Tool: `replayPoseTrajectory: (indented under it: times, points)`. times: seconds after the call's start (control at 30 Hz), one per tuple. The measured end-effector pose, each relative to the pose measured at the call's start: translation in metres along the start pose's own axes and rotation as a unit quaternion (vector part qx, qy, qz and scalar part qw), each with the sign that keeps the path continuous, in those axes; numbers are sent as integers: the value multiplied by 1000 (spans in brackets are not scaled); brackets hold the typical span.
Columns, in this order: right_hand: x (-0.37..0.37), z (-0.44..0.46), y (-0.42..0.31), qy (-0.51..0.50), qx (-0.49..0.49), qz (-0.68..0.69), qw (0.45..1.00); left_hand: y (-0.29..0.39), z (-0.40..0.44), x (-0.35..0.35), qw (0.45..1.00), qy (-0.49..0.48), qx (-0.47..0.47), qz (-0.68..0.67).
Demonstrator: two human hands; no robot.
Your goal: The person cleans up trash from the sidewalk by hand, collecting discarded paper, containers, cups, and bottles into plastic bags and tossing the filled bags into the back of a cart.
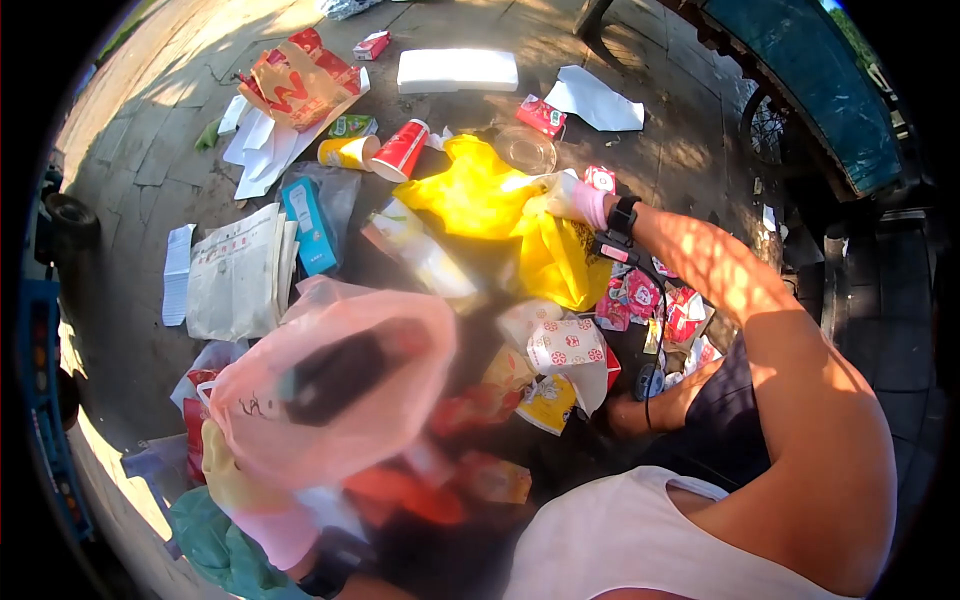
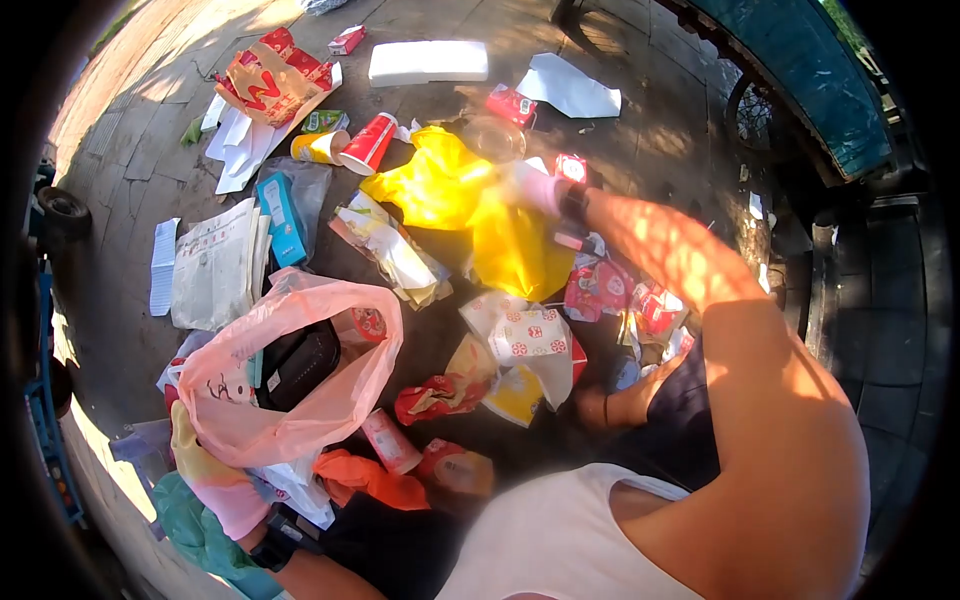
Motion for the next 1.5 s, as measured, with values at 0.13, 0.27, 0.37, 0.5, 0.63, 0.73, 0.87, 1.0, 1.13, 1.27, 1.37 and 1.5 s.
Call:
replayPoseTrajectory:
  times: [0.13, 0.27, 0.37, 0.5, 0.63, 0.73, 0.87, 1.0, 1.13, 1.27, 1.37, 1.5]
  points:
    - [89, -45, -88, -80, -84, 409, 905, -2, 0, -2, 1000, 8, -10, -9]
    - [164, -91, -39, 16, -105, 280, 954, -1, -2, -3, 999, 44, -21, -16]
    - [177, -145, -2, 67, -149, 97, 982, 5, -7, -4, 997, 29, -67, 36]
    - [112, -214, 51, -142, -158, -345, 915, 1, -2, -2, 999, 25, -32, 17]
    - [55, -219, 73, -394, -163, -318, 847, 2, 3, -6, 999, -7, -21, 30]
    - [70, -149, 19, -245, -305, -286, 875, 9, 3, -19, 1000, 17, 3, 15]
    - [73, -27, 34, -64, -219, -250, 941, 5, 12, -15, 982, -53, -97, 154]
    - [61, 68, 71, -32, -245, -269, 931, -9, 15, -7, 990, -24, -63, 122]
    - [46, 117, 68, 5, -270, -319, 908, -14, 5, -7, 992, 99, 21, -80]
    - [43, 144, 76, 22, -279, -342, 897, 17, 6, -18, 939, -53, -133, 313]
    - [55, 149, 75, 42, -262, -366, 892, -12, 14, -5, 989, -17, -69, 127]
    - [48, 142, 98, 87, -279, -321, 901, -33, 25, -15, 990, 72, 39, -112]
Point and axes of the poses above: each hand's wrist, its own z-axis towards the middle knuckle, its own x-axis out of the back of the hand, y = z × x, the point moved 5 cm from there along z, towards the middle knuckle, and after that the axes turned 5 degrees about -z, right-handed, at the moved point
